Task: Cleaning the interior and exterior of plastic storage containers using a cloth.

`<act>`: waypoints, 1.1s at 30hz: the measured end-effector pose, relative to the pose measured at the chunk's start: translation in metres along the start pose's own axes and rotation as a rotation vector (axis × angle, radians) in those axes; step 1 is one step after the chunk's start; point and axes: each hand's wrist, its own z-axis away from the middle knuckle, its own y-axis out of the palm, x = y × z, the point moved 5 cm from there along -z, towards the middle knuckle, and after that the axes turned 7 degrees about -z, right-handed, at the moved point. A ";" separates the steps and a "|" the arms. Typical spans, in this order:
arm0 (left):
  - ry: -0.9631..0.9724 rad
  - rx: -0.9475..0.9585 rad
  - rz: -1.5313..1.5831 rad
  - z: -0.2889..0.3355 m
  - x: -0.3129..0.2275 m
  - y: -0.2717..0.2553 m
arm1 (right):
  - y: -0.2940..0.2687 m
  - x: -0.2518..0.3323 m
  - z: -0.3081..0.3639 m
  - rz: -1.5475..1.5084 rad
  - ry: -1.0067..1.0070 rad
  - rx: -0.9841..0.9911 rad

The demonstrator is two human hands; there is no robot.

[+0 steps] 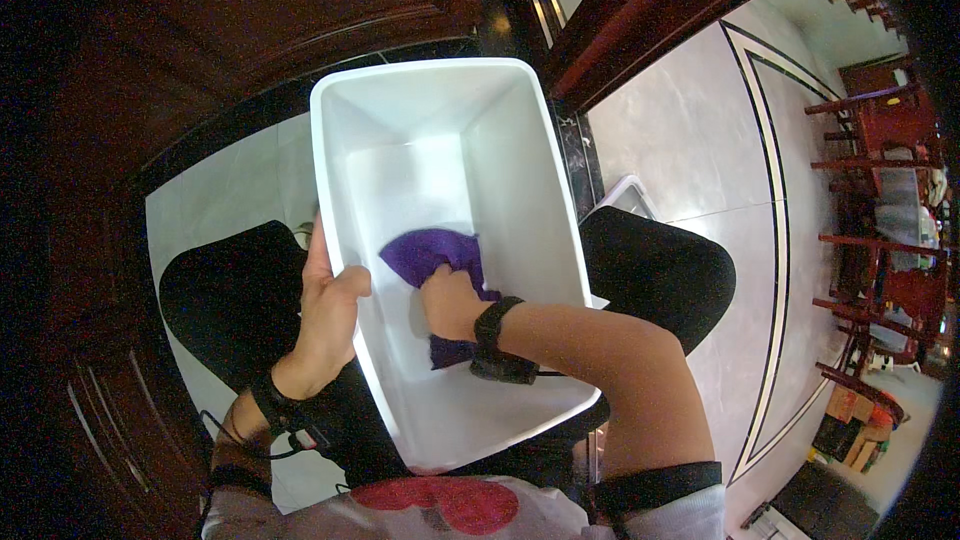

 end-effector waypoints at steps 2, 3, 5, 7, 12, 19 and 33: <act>0.058 -0.056 0.083 0.000 0.001 -0.004 | 0.009 0.002 -0.002 -0.028 -0.048 0.064; 0.064 -0.064 0.084 0.000 0.002 -0.005 | 0.015 0.003 -0.005 -0.052 -0.103 0.135; 0.072 -0.062 0.016 0.000 0.004 -0.006 | 0.021 0.000 -0.009 -0.106 -0.009 0.110; 0.080 -0.087 0.043 0.003 0.009 -0.009 | -0.012 0.020 -0.005 -0.016 -0.373 -0.301; 0.078 -0.082 -0.026 0.007 0.008 -0.012 | -0.049 0.016 -0.048 0.100 -0.428 -0.412; 0.081 -0.016 0.016 0.004 0.004 -0.006 | -0.123 -0.037 -0.083 -0.177 -0.222 -0.708; 0.119 -0.040 -0.005 0.011 0.001 -0.005 | 0.021 -0.002 0.030 0.350 -0.807 0.343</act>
